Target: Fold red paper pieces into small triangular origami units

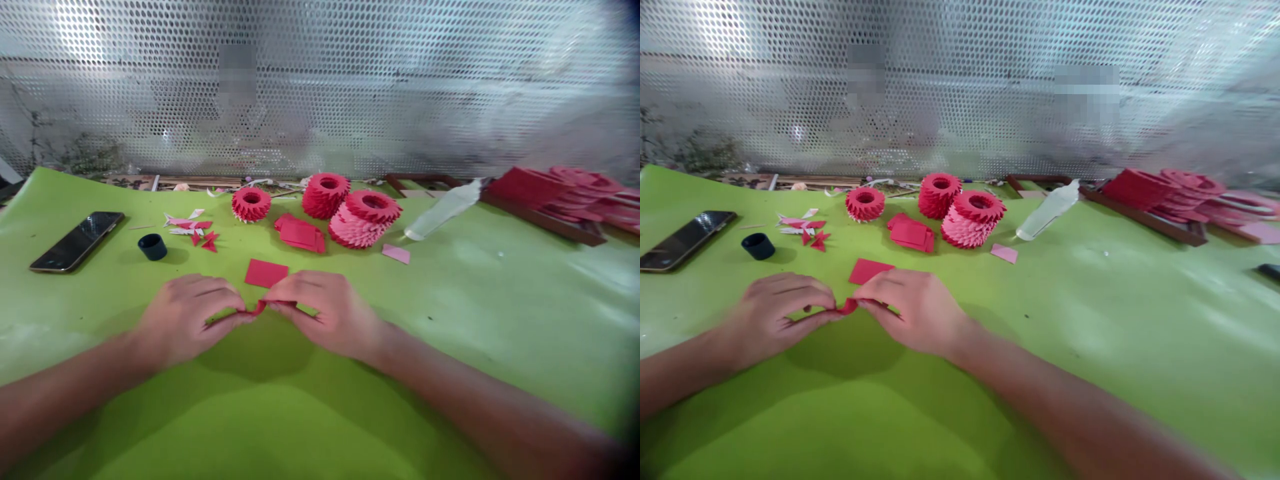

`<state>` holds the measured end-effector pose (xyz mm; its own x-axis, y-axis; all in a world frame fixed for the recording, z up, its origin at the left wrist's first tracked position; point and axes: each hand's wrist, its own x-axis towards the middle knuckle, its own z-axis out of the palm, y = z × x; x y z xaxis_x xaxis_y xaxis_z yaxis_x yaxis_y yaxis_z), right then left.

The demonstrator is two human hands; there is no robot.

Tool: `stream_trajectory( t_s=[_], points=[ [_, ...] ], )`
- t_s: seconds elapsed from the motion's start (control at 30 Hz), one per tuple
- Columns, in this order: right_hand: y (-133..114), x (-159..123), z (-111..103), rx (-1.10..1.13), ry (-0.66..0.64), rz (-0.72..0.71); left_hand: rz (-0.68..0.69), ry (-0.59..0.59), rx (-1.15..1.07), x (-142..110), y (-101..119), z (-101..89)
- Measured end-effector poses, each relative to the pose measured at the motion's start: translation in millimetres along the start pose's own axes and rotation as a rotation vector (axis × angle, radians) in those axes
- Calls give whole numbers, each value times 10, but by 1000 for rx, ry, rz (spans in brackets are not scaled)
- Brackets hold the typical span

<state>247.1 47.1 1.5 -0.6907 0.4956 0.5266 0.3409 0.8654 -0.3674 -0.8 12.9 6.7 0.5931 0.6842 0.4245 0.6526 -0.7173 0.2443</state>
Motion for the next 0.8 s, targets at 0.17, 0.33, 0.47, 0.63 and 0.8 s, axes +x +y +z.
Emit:
stream_trajectory(
  t_s=[0.17,0.33,0.47,0.63,0.8],
  points=[
    [74,-18,-100,-169,-281,-155,176,-79,204,-14,34,-36],
    [36,7,-113,-194,-419,-95,194,-206,153,-76,140,34],
    [43,18,-145,-135,-473,-40,186,-289,142,-107,157,82],
    [68,38,-143,21,-450,76,179,-315,104,-102,128,79],
    [98,72,-53,151,-376,257,165,-322,71,-91,112,80]
  ],
)
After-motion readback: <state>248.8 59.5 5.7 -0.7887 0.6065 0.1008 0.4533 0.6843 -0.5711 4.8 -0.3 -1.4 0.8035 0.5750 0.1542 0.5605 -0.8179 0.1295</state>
